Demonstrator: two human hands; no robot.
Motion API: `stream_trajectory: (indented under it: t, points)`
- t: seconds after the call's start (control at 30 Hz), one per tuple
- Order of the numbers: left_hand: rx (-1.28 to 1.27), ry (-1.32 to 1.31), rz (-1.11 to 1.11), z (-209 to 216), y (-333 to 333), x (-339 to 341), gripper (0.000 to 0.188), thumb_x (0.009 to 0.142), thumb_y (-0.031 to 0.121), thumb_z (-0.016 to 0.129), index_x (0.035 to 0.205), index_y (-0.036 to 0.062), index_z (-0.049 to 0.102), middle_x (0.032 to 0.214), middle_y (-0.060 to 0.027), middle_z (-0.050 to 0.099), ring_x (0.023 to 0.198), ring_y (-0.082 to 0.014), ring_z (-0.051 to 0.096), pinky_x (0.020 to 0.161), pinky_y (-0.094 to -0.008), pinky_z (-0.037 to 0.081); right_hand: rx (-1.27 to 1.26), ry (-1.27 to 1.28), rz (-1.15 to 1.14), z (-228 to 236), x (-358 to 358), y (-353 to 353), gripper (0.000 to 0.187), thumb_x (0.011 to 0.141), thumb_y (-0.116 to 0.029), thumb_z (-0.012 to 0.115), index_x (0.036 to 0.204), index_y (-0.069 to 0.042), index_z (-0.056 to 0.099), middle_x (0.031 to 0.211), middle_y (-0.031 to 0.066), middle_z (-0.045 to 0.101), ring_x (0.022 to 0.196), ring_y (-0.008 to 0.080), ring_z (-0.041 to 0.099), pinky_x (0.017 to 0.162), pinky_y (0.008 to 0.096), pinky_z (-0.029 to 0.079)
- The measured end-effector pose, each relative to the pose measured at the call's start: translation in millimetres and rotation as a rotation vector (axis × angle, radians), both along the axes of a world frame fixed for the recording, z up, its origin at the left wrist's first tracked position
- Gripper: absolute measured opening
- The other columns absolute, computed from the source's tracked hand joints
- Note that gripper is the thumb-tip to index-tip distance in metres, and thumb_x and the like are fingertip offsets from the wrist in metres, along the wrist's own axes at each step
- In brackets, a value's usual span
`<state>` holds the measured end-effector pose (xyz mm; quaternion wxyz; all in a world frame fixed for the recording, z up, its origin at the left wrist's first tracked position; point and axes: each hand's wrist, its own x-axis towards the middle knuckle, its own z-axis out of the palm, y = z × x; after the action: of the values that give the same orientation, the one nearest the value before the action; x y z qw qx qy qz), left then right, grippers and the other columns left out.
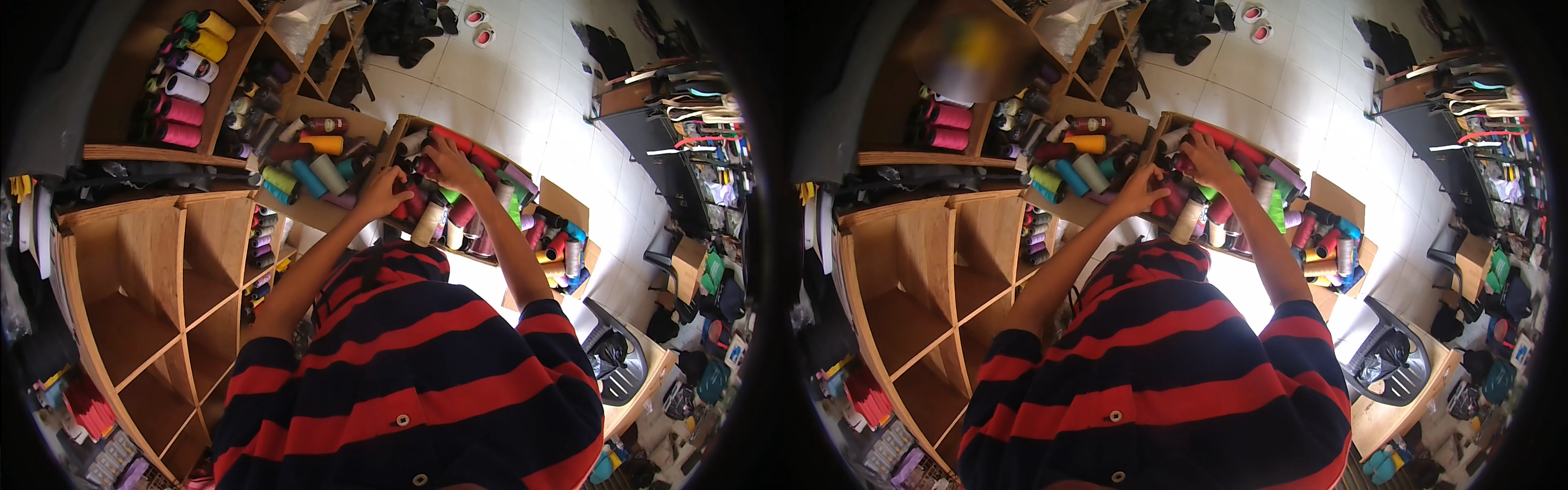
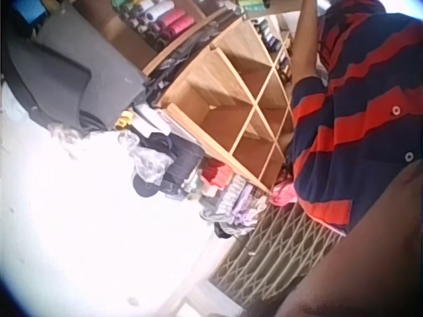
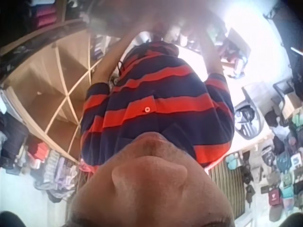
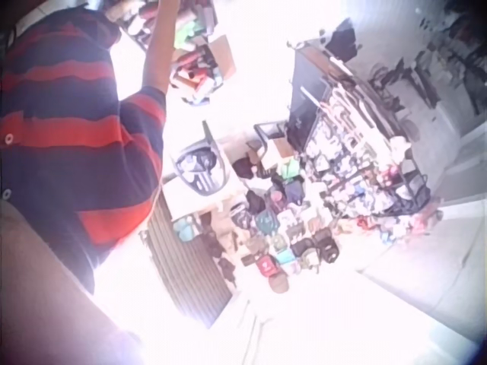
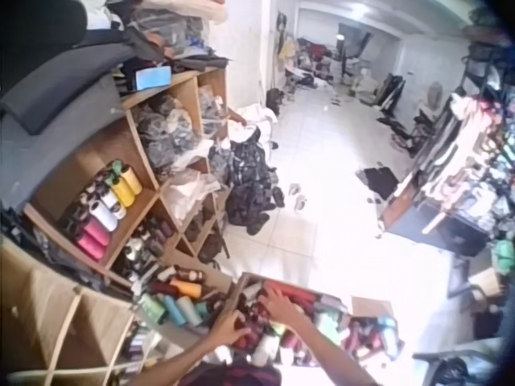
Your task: The person picks up thread spools from cardboard boxes and organizes them by placing them into the cubbies of a wooden shelving unit.
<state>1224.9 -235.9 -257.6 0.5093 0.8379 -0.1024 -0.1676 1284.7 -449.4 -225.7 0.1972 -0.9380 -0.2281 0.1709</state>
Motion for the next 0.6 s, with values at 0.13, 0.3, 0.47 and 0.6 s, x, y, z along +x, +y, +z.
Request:
stream_trajectory:
  t: [0.13, 0.3, 0.47, 0.6]
  points:
    - [-0.07, 0.133, 0.04, 2.2, -1.4, -7.8, 0.034, 0.079, 0.014, 0.076, 0.096, 0.0056, 0.048, 0.099, -0.01, 0.057, 0.076, -0.0157, 0.057, 0.066, -0.0296, 0.047, -0.017, -0.136, 0.01, -0.6, -2.8, 0.2, 0.051, 0.074, -0.022, 0.078, 0.117, -0.011, 0.055, 0.145, 0.0169, 0.032, 0.133, 0.0392, 0.033, 0.102, 0.0521, 0.041]
    - [-0.264, 0.121, 0.184, -2.0, 5.1, -18.1, 0.032, 0.081, 0.015, 0.075, 0.098, 0.0049, 0.049, 0.091, -0.0054, 0.057, 0.071, -0.014, 0.059, 0.061, -0.0299, 0.048, 0.134, -0.461, -0.081, 22.8, -38.7, 17.5, 0.033, 0.072, -0.009, 0.071, 0.101, -0.004, 0.058, 0.108, 0.0157, 0.053, 0.104, 0.0341, 0.05, 0.082, 0.0453, 0.042]
    - [-0.425, 0.193, 0.31, -18.8, 13.6, -14.8, 0.032, 0.083, 0.014, 0.073, 0.1, 0.0051, 0.048, 0.09, -0.0043, 0.056, 0.073, -0.0123, 0.059, 0.057, -0.0272, 0.051, -0.021, -0.269, 0.284, 17.7, -122.5, 24.4, 0.025, 0.077, -0.013, 0.062, 0.101, -0.01, 0.06, 0.102, 0.0088, 0.054, 0.1, 0.0256, 0.05, 0.079, 0.0404, 0.041]
    - [-0.451, 0.236, 0.375, -10.7, 22.3, -5.3, 0.033, 0.084, 0.016, 0.073, 0.102, 0.005, 0.047, 0.096, -0.0058, 0.054, 0.082, -0.013, 0.06, 0.063, -0.0267, 0.055, -0.189, -0.387, 0.338, -10.3, -138.7, 21.7, 0.027, 0.08, -0.014, 0.059, 0.107, -0.014, 0.063, 0.109, 0.004, 0.055, 0.105, 0.0206, 0.049, 0.081, 0.0386, 0.041]
